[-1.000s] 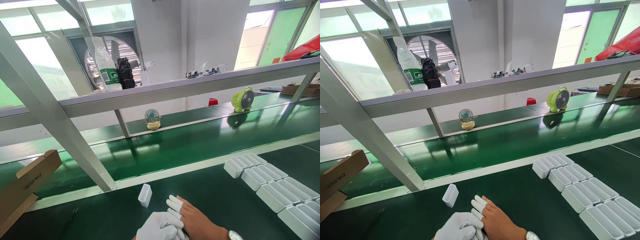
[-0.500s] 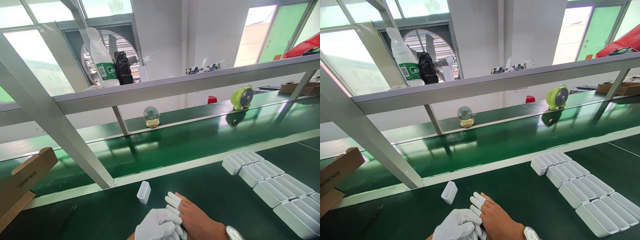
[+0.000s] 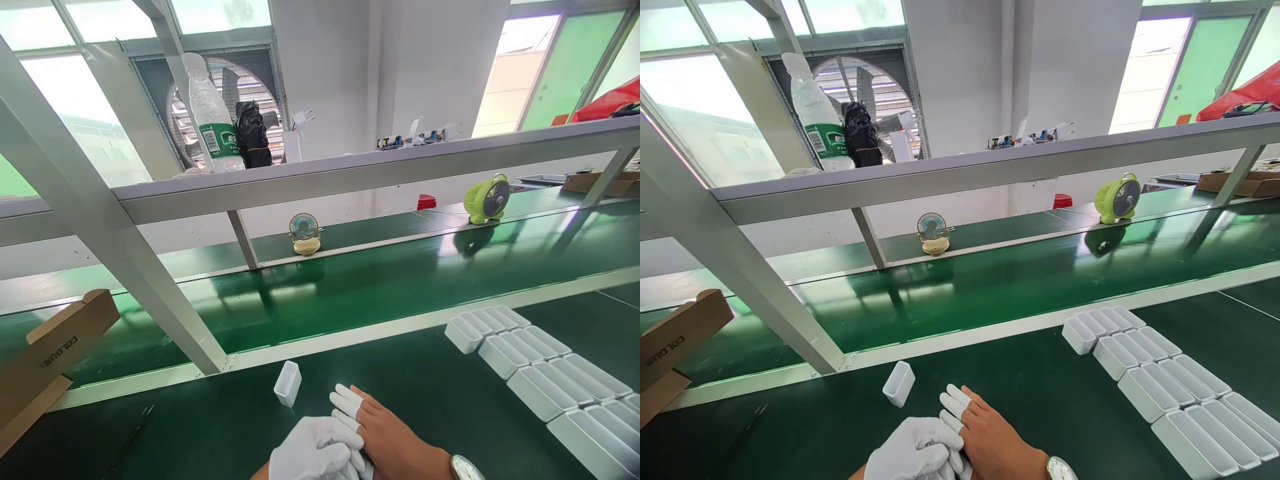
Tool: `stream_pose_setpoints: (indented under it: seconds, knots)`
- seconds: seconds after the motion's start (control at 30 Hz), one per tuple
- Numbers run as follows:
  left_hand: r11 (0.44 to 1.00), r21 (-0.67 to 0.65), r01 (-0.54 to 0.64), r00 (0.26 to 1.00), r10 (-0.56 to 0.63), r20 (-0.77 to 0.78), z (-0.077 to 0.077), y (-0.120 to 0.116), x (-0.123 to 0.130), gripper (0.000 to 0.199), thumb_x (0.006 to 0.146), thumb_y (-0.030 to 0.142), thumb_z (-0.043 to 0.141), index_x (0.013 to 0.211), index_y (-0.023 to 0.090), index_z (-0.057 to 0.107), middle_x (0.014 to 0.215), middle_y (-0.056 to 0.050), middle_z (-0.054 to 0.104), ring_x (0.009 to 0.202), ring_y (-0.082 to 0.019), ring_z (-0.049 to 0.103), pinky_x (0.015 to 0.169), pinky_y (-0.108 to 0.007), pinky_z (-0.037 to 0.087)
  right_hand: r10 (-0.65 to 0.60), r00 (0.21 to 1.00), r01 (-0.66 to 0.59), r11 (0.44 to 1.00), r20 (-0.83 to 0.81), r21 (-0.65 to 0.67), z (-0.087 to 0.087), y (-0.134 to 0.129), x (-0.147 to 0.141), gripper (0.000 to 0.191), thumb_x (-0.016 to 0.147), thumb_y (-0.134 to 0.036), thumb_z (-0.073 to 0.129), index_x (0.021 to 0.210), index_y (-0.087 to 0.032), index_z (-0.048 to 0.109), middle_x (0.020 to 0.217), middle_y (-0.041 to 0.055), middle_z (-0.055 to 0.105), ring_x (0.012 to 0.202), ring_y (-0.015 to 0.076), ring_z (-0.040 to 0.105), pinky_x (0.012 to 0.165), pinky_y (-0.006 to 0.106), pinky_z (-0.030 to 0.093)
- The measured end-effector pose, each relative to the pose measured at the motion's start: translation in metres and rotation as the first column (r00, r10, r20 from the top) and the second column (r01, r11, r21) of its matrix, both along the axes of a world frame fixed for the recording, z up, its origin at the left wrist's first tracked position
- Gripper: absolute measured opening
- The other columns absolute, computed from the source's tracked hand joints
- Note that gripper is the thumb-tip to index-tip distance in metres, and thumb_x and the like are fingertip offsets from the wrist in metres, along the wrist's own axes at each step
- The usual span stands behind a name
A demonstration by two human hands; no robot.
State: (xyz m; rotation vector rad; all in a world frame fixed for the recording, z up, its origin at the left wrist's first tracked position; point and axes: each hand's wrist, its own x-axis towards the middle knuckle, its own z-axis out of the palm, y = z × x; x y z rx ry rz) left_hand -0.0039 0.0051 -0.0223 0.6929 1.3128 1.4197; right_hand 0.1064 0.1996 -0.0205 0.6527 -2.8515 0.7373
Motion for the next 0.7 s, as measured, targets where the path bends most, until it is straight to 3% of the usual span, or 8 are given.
stream_pose_setpoints:
  seconds: [0.27,0.43,0.7]
  knots:
    - [0.999,-0.034,0.020,0.997,-0.022,-0.067,0.000,-0.003,-0.006,0.054,0.078,0.060,0.078,0.106,0.014,0.073,0.103,-0.014,0.071,0.100,-0.028,0.067,0.106,-0.056,0.043,-0.011,0.999,0.012,1.000,0.039,-0.023,0.001,0.001,0.000,0.036,0.100,-0.032,0.050,0.126,-0.019,0.071,0.131,0.0125,0.069,0.134,0.0272,0.057,0.128,0.052,0.022]
    - [1.000,-0.006,0.005,1.000,-0.005,-0.020,-0.004,-0.003,-0.003,0.058,0.076,0.063,0.077,0.106,0.014,0.072,0.102,-0.016,0.072,0.098,-0.029,0.069,0.104,-0.059,0.044,-0.011,1.000,0.011,1.000,0.023,-0.009,-0.002,0.001,-0.002,0.036,0.100,-0.033,0.050,0.123,-0.017,0.072,0.135,0.0153,0.067,0.139,0.0288,0.052,0.127,0.054,0.022]
    - [1.000,-0.016,0.014,0.999,-0.015,-0.040,0.000,-0.002,-0.001,0.051,0.080,0.059,0.076,0.106,0.015,0.075,0.100,-0.016,0.073,0.099,-0.032,0.070,0.101,-0.055,0.047,0.017,1.000,-0.017,1.000,0.000,0.020,-0.013,0.003,-0.006,0.034,0.100,-0.030,0.049,0.122,-0.018,0.072,0.130,0.0136,0.069,0.138,0.0276,0.053,0.127,0.054,0.022]
